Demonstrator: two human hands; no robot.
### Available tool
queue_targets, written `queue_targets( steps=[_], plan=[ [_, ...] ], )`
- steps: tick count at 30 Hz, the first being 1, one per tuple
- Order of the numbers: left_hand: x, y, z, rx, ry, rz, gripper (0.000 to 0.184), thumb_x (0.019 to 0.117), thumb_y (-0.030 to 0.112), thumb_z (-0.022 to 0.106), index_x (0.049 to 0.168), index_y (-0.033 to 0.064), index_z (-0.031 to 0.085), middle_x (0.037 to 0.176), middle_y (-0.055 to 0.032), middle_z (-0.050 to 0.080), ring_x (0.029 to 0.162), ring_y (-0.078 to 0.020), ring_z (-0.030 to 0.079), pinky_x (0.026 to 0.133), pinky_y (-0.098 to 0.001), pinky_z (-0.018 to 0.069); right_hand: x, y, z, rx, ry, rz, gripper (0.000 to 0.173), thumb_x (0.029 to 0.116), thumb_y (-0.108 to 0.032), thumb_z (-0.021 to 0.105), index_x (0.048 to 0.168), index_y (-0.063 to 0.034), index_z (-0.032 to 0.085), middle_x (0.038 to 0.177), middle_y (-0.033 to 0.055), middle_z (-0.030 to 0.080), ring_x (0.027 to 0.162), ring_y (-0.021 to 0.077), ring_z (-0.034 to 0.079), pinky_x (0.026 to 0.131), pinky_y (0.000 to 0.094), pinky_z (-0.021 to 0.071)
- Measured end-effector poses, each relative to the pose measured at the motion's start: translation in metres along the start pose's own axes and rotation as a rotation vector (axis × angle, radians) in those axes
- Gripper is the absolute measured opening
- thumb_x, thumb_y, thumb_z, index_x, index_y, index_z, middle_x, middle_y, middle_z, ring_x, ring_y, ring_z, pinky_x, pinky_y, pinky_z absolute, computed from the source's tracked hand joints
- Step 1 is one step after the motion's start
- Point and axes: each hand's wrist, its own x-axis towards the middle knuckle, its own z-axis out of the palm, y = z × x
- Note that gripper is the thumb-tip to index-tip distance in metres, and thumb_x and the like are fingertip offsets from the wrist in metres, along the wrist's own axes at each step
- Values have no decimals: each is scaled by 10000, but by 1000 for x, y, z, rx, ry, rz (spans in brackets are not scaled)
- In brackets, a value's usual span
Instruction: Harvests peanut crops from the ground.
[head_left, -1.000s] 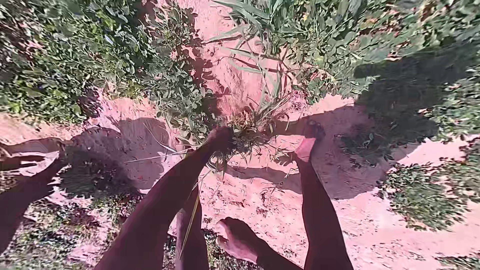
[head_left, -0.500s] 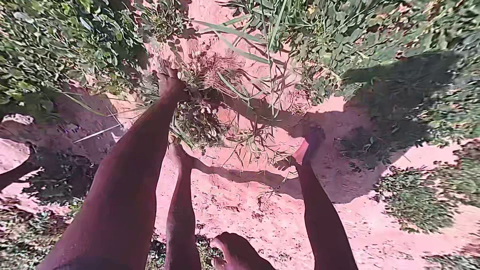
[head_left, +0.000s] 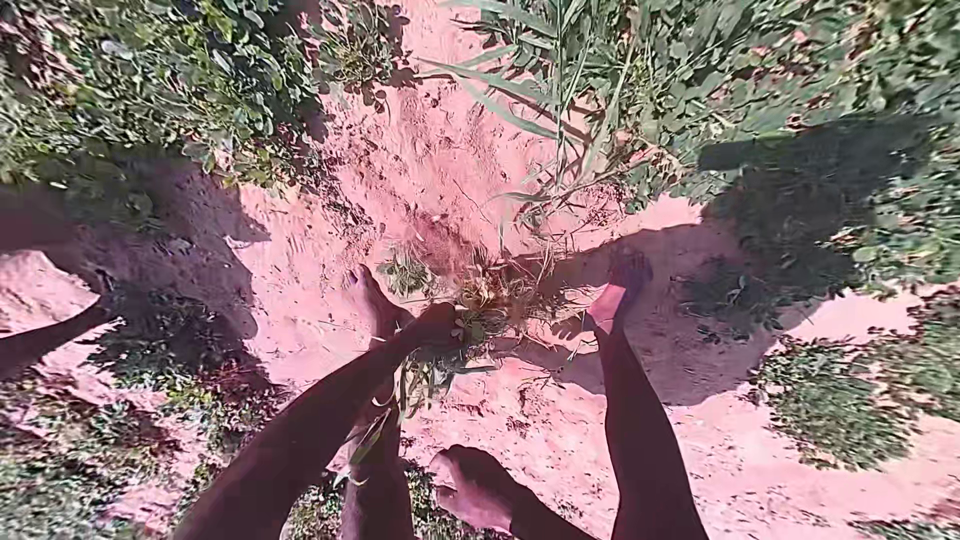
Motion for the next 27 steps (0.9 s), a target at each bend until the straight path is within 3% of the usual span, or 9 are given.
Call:
queue_targets(
  steps=[4,6,8,11,13,17,23,25,27],
  plan=[
    [-24,42,48,-71,-37,45,384,945,102,688,1277,-74,605,1270,-299,628,1226,-459,592,1024,-632,458,-3,-3,-12,45,-10,29,434,1026,-288,581,1400,-68,580,1351,204,612,1259,345,600,1054,542,474],
    [-21,41,20,-6,217,-156,344,1004,141,582,1308,-17,614,1302,-265,635,1245,-438,597,1024,-639,450,-2,-2,-9,13,4,17,433,1011,-293,591,1383,-73,600,1298,213,637,1213,368,621,1004,564,494],
    [12,6,-25,105,662,-181,411,902,141,683,1304,56,657,1347,-204,627,1238,-417,590,1034,-696,385,2,1,-11,-28,16,9,448,999,-319,585,1386,-94,608,1319,205,645,1217,375,629,995,588,499],
    [53,-38,-80,125,839,-226,886,741,173,855,1533,143,461,1623,-219,327,1353,-486,476,979,-787,368,-3,-1,-4,-4,-11,16,439,1007,-328,584,1380,-98,606,1300,189,646,1200,359,632,988,563,506],
    [69,-56,-93,-109,774,-300,1070,702,171,928,1590,80,337,1683,-285,87,1387,-549,411,961,-773,430,-3,-4,-12,2,-18,23,440,1019,-323,581,1396,-97,593,1319,182,636,1228,347,617,1014,544,495],
    [80,-70,-63,-512,684,-463,947,837,154,816,1575,-6,244,1391,-357,535,1272,-507,561,1034,-661,459,-5,-4,-14,0,32,35,451,1020,-329,581,1403,-92,585,1337,182,626,1245,340,608,1029,530,490],
    [46,-44,-65,-779,568,-213,442,1040,296,614,1324,-41,587,1317,-262,610,1230,-366,592,1062,-555,461,-5,2,-14,34,91,8,444,1015,-328,585,1389,-87,601,1320,190,636,1226,345,619,1022,536,493],
    [-3,7,-32,-677,210,-180,395,1067,98,534,1423,-66,492,1447,-246,524,1341,-310,504,1141,-458,368,-5,4,-11,19,60,13,462,1019,-327,585,1393,-56,591,1323,208,632,1235,358,615,1030,544,484],
    [-15,24,65,-527,26,72,419,997,6,601,1386,-120,514,1406,-286,555,1326,-324,536,1136,-416,400,-6,-3,5,-7,-20,13,466,1029,-331,578,1370,-13,584,1295,237,634,1226,386,611,1022,568,474]
  ],
)
